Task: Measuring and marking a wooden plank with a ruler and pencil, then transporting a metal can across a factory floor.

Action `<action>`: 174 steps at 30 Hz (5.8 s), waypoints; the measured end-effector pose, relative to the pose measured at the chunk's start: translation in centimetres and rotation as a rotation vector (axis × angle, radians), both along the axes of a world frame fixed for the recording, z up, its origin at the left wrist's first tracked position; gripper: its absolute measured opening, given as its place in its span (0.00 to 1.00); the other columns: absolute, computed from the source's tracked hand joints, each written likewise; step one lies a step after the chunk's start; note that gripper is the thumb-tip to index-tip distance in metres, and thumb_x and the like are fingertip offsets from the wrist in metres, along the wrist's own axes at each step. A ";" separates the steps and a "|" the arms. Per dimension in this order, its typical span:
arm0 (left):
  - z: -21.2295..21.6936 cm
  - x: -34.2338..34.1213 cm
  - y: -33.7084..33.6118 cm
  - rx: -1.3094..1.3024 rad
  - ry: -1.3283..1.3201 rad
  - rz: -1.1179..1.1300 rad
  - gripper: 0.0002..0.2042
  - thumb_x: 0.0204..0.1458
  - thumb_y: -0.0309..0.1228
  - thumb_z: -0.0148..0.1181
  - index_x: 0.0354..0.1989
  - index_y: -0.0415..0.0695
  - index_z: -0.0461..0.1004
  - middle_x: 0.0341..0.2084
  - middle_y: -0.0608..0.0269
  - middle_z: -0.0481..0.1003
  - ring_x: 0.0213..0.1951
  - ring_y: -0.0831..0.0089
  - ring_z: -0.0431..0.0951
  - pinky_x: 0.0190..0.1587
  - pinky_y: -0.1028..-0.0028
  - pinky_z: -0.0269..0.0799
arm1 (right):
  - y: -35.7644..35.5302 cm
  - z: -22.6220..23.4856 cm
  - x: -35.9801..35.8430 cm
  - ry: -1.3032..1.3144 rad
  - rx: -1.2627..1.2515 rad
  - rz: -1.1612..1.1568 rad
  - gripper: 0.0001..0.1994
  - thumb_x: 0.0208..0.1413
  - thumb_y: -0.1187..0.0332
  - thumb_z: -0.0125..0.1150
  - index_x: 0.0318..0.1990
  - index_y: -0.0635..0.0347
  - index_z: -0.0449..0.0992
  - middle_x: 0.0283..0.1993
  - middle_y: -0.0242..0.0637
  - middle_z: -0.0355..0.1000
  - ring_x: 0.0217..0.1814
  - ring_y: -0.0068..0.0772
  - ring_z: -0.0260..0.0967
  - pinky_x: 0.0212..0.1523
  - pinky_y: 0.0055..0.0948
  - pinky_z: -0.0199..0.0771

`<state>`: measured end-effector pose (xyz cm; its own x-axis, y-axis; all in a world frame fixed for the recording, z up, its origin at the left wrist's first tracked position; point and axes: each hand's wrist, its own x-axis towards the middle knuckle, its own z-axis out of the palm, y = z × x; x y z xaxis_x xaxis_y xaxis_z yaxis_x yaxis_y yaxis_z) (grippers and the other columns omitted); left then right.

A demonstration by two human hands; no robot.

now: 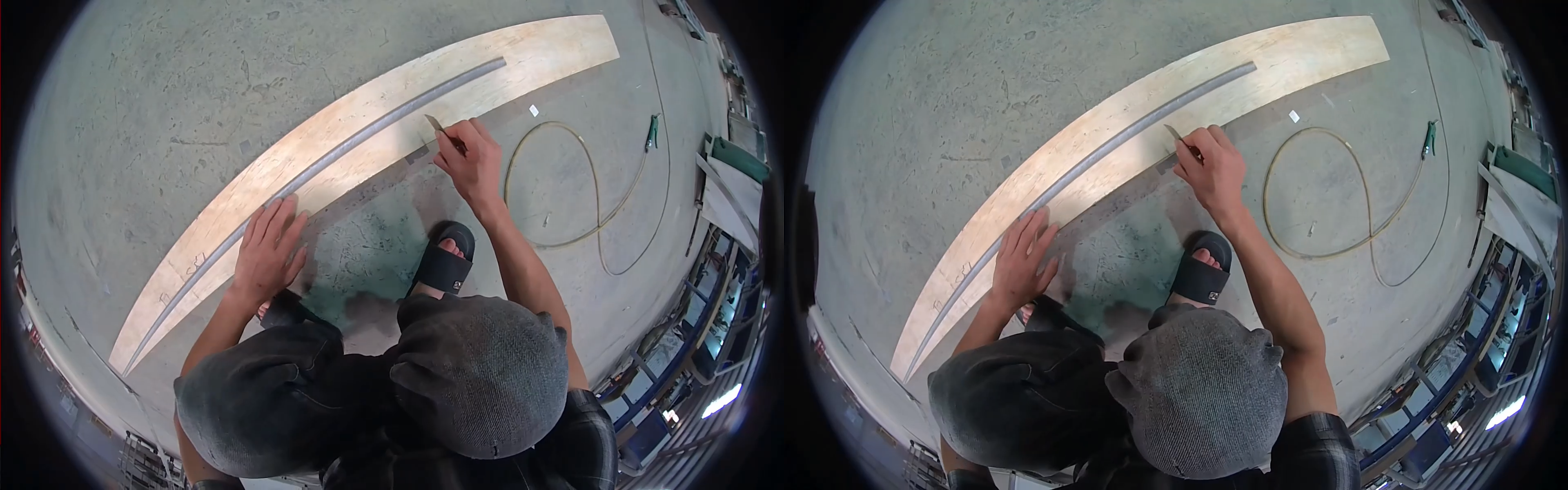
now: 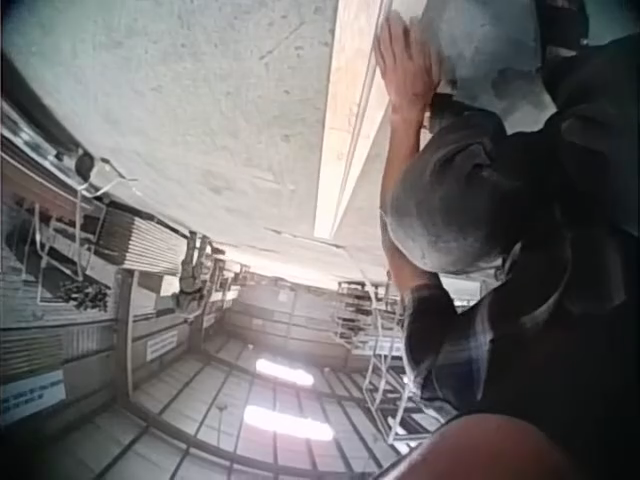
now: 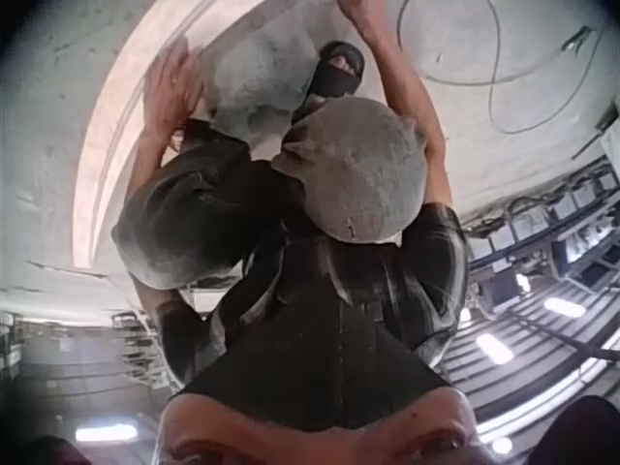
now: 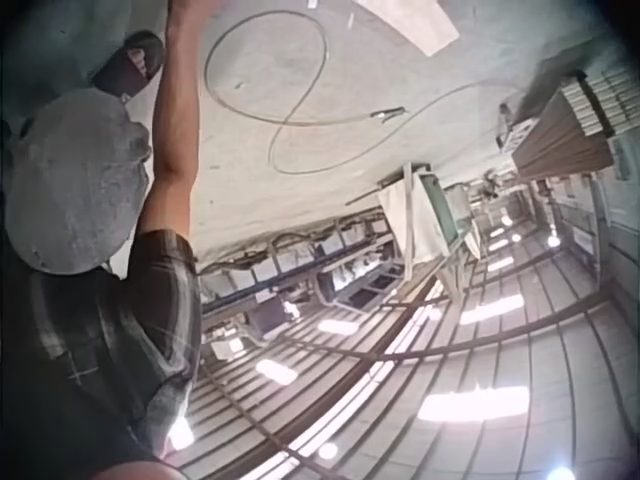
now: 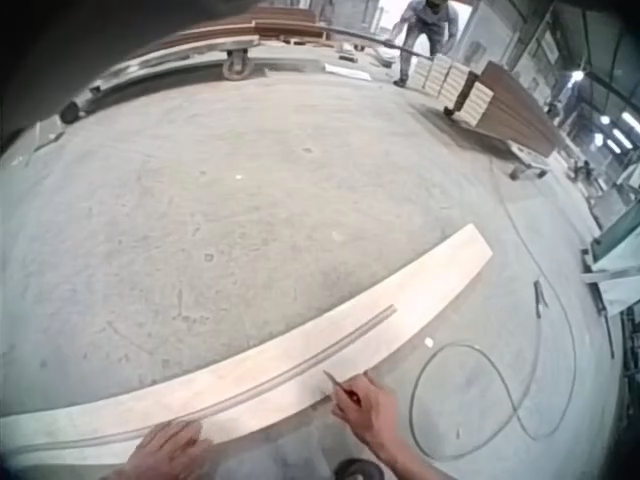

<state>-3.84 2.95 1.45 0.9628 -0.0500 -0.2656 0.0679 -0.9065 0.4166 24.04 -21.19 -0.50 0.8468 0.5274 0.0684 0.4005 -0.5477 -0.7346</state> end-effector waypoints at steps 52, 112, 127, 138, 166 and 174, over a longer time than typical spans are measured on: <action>0.3 6.1 -3.4 0.097 0.035 -0.021 0.47 0.50 0.49 0.66 0.76 0.44 0.50 0.77 0.54 0.47 0.78 0.60 0.44 0.75 0.40 0.33 | 3.0 -2.9 -2.1 -0.268 -0.133 -0.032 0.09 0.50 0.75 0.67 0.27 0.56 0.70 0.27 0.38 0.66 0.29 0.43 0.69 0.27 0.40 0.68; -1.6 6.3 -4.5 0.223 -0.072 -0.024 0.31 0.56 0.25 0.49 0.73 0.43 0.58 0.75 0.55 0.53 0.76 0.62 0.51 0.72 0.36 0.40 | 0.3 -3.7 1.6 -0.407 -0.086 0.134 0.09 0.50 0.75 0.68 0.25 0.57 0.71 0.26 0.38 0.67 0.26 0.41 0.69 0.25 0.39 0.68; -0.3 6.3 -3.8 0.203 -0.022 -0.032 0.34 0.57 0.29 0.55 0.74 0.43 0.55 0.76 0.53 0.51 0.77 0.61 0.47 0.73 0.38 0.37 | -0.6 -2.2 6.0 -0.302 -0.141 -0.089 0.08 0.51 0.72 0.69 0.26 0.58 0.73 0.25 0.39 0.68 0.24 0.40 0.68 0.26 0.36 0.68; 0.1 6.4 -3.9 0.195 -0.007 -0.025 0.36 0.55 0.35 0.60 0.74 0.43 0.55 0.76 0.56 0.50 0.77 0.63 0.47 0.72 0.35 0.39 | -1.6 -2.7 5.2 -0.339 -0.187 0.006 0.05 0.51 0.75 0.66 0.29 0.55 0.75 0.28 0.37 0.69 0.31 0.40 0.71 0.30 0.36 0.71; 0.1 3.8 -1.9 0.096 0.042 -0.057 0.45 0.43 0.37 0.69 0.71 0.36 0.55 0.73 0.42 0.52 0.76 0.50 0.48 0.74 0.34 0.32 | 1.4 -0.5 -3.0 -0.201 -0.018 0.123 0.06 0.56 0.69 0.63 0.34 0.57 0.71 0.31 0.40 0.64 0.36 0.45 0.70 0.32 0.40 0.71; 0.8 10.6 -4.5 -0.037 -0.199 -0.104 0.45 0.46 0.40 0.70 0.73 0.39 0.55 0.73 0.45 0.54 0.75 0.52 0.52 0.74 0.40 0.41 | -3.0 -4.1 -1.1 0.115 0.083 -0.135 0.09 0.53 0.72 0.64 0.42 0.55 0.78 0.36 0.41 0.74 0.39 0.47 0.76 0.38 0.39 0.75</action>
<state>6.76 -1.53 2.24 0.9853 -0.1574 -0.0669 -0.1117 -0.8885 0.4452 22.95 -24.24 -4.57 0.9144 0.4049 0.0059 0.2384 -0.5266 -0.8160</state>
